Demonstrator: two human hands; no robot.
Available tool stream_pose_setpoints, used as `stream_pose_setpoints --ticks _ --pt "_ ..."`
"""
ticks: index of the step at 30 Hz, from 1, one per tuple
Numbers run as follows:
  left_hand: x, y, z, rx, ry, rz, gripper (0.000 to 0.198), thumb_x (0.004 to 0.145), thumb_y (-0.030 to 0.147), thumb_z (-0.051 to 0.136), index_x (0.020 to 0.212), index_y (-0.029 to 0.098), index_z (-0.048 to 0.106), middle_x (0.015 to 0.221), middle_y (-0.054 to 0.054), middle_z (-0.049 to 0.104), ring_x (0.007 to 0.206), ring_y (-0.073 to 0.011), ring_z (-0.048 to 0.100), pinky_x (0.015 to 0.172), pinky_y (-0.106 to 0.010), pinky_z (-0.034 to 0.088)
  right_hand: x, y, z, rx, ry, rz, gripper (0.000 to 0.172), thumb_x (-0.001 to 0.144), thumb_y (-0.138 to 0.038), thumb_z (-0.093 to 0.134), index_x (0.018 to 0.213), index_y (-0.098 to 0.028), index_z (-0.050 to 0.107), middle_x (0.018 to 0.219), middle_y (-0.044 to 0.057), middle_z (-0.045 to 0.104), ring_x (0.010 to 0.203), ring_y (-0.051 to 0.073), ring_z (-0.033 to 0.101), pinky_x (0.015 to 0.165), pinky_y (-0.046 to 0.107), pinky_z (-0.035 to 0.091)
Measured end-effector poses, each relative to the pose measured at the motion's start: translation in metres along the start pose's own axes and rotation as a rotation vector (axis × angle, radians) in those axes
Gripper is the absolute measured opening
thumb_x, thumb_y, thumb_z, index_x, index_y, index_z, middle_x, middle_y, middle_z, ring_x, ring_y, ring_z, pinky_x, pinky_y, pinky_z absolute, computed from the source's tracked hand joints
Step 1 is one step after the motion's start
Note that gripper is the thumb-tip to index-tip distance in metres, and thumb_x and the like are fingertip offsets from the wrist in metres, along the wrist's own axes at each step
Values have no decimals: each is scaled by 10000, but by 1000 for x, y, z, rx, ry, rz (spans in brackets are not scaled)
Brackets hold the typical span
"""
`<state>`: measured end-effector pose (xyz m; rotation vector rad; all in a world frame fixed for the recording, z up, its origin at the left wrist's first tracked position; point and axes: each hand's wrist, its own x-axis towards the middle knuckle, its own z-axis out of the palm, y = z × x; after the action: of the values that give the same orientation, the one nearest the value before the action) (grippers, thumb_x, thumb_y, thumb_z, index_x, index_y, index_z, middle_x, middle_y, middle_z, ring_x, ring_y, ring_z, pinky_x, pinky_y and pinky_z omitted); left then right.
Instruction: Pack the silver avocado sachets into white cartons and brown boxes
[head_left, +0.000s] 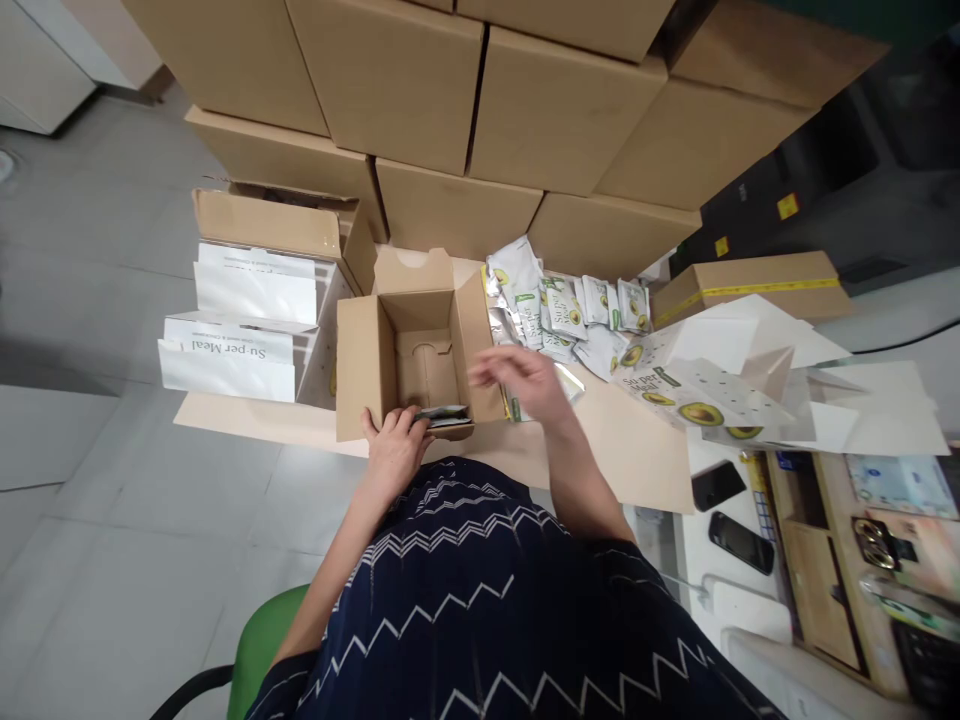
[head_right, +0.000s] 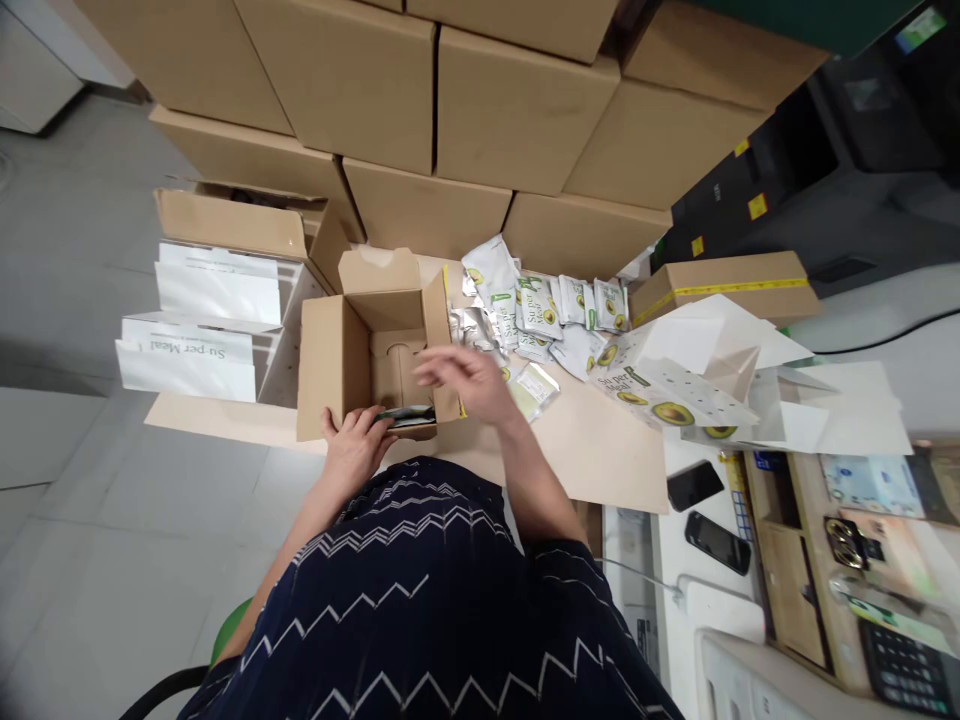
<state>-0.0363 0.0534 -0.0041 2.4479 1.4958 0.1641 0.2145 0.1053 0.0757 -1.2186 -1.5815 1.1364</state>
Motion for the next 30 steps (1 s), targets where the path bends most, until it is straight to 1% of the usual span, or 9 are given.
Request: stream_pose_setpoints --ticks 2,4,6,8,11,17,22,26,30 --pt "0 -1 1 5 0 7 269 981 368 509 1148 262 692 1336 -129 633 1209 -334 529 1123 -787 62 -4 25 -38 25 324 73 385 985 -490 485 1209 -218 640 993 59 753 801 146 719 770 327 593" --pt "0 -1 2 10 6 16 266 983 372 506 1124 251 697 1334 -131 635 1215 -335 526 1119 -791 66 -9 58 -69 -117 462 229 472 945 -527 527 1258 -185 614 1052 100 739 880 196 722 823 394 591" --pt "0 -2 2 15 16 23 257 979 370 515 1107 247 701 1329 -130 638 1217 -333 526 1118 -793 66 -18 92 -83 -437 359 462 592 887 -518 625 1365 -173 565 1304 171 645 1208 295 622 1031 512 492" --pt "0 -1 3 21 32 26 240 974 362 527 1093 248 702 1322 -127 642 1211 -328 532 1119 -793 68 -32 121 -80 -745 140 746 799 797 -503 746 1491 -229 459 1585 181 372 1476 414 304 1154 647 290" --pt "-1 -1 3 28 49 28 217 967 352 542 1071 253 705 1306 -123 649 1207 -321 540 1123 -791 75 -56 153 -59 -878 -71 1025 988 723 -461 828 1563 -296 335 1694 135 50 1506 524 8 1125 768 161" --pt "-1 2 -1 29 38 20 209 968 354 545 1055 250 705 1312 -124 646 1216 -321 544 1119 -793 122 -87 188 -48 -785 -85 920 897 734 -209 762 1539 -264 371 1705 82 1 1502 530 -23 1159 678 275" --pt "0 4 -3 26 40 22 200 968 347 550 1041 243 704 1305 -122 651 1218 -331 549 1098 -810 155 -95 184 -50 -831 -21 789 717 823 -151 580 1520 -203 420 1671 164 181 1519 445 157 1172 576 302" --pt "0 3 -2 32 42 24 190 963 339 562 1042 236 701 1308 -124 648 1223 -332 546 1094 -814 164 -90 165 -55 -828 191 716 595 884 -132 437 1476 -167 484 1544 196 439 1404 374 435 1117 527 391" --pt "-1 3 1 46 50 31 182 962 339 566 1027 232 698 1311 -128 644 1224 -331 543 1086 -814 173 -66 122 -77 -617 591 516 486 958 -291 374 1386 -138 545 1228 169 665 1143 280 635 1007 484 496"
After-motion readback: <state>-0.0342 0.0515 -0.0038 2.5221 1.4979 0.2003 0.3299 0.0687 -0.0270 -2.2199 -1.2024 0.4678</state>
